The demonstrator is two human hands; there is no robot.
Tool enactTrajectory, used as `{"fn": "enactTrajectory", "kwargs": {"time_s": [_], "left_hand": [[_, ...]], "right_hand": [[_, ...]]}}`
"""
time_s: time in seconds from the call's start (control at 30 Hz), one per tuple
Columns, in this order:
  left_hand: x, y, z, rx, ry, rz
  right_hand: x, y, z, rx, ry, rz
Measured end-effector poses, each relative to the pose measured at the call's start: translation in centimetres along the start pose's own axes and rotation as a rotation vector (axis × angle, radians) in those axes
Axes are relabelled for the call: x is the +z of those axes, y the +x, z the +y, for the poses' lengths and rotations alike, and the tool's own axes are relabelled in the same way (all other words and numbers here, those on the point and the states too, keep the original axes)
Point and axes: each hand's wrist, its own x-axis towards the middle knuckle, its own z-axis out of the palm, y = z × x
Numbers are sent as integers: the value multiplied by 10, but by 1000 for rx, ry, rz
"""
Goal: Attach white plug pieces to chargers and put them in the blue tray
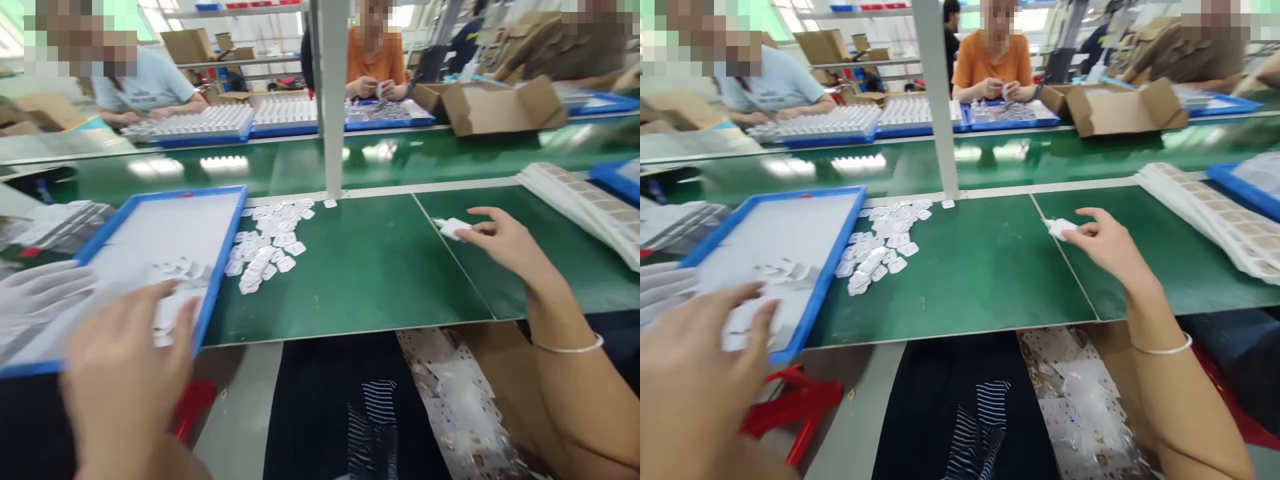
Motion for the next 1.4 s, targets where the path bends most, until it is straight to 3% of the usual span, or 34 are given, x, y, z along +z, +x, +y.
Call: {"fn": "enactTrajectory", "kwargs": {"time_s": [0.07,0.13,0.2,0.27,0.33,0.4,0.5,0.67,0.83,1.03,1.23,1.4], "left_hand": [[34,-13,31,273,108,-89],[71,-21,47,346,44,-286],[99,-26,49,279,-121,-427],[114,-29,39,112,-279,-439],[118,-30,25,-68,-376,-339],[116,-30,14,-195,-466,-258],[111,-29,7,-308,-646,-295],[112,-26,7,-362,-798,-314],[115,-29,3,-320,-855,-239],[110,-39,1,-249,-842,-260],[111,-37,2,-150,-896,-244],[112,-39,2,-155,-895,-278]], "right_hand": [[33,-26,-47,-213,220,-383],[65,-55,-92,-390,287,-733],[93,-73,-128,-504,325,-1055],[119,-72,-153,-561,305,-1166],[141,-54,-167,-578,231,-1136],[162,-28,-174,-602,160,-973],[188,2,-177,-634,110,-823],[206,14,-181,-640,31,-829],[196,10,-185,-644,-25,-823],[163,-18,-174,-673,-1,-679],[142,-48,-156,-536,402,-962],[134,-59,-150,-457,605,-905]]}}
